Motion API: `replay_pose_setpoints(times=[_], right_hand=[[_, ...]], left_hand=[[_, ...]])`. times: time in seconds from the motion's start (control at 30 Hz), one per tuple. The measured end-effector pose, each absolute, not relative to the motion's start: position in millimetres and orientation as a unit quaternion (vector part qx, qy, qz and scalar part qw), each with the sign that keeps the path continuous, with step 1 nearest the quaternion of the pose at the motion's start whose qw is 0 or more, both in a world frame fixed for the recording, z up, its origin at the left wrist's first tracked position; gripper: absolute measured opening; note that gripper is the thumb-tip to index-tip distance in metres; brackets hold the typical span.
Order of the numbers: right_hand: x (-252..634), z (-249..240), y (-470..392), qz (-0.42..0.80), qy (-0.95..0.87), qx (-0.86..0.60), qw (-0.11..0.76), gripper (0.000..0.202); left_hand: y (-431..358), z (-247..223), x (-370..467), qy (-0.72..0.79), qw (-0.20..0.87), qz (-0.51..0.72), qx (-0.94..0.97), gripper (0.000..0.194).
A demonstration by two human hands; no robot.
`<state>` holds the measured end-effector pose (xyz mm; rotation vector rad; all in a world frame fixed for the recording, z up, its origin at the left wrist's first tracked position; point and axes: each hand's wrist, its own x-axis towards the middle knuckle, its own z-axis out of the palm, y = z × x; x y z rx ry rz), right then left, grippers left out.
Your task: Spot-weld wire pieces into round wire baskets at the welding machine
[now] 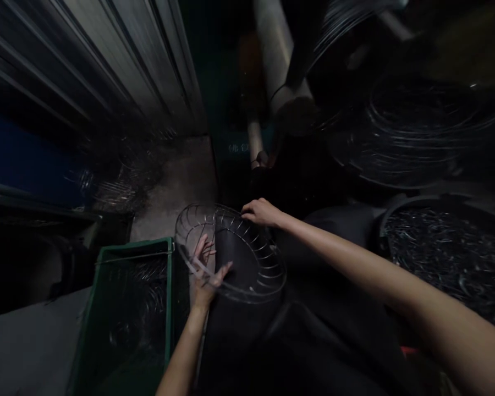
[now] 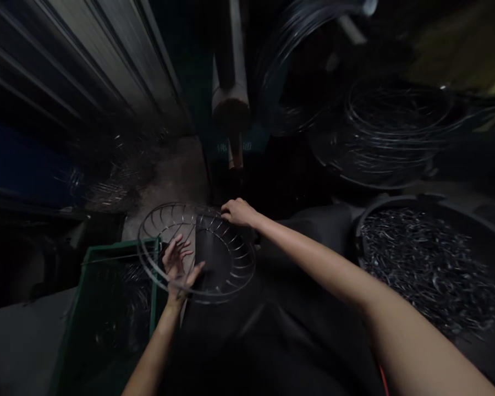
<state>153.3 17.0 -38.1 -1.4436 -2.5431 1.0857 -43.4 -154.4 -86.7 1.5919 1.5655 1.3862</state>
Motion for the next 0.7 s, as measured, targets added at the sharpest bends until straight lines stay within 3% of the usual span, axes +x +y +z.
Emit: replay_pose_setpoints(times=[0.17, 0.3, 0.47, 0.7], right_hand=[[192.2, 2.9, -11.6, 0.387, -0.772, -0.503, 0.045, 0.016], [231.0, 45.3, -34.5, 0.495, -0.662, -0.539, 0.161, 0.020], [250.9, 88.8, -45.5, 0.568, -0.562, -0.537, 0.271, 0.030], [263.2, 113.9, -37.3, 0.630, -0.441, -0.530, 0.357, 0.032]], left_hand=[[-121.5, -47.6, -32.4, 0.527, 0.256, 0.594, 0.551, 0.038], [-96.9, -3.6, -17.2, 0.455, 0.328, 0.610, 0.561, 0.026], [-69.1, 45.9, 8.4, 0.396, 0.418, 0.631, 0.520, 0.029], [-54.8, 84.3, 31.3, 0.449, 0.438, 0.615, 0.478, 0.036]])
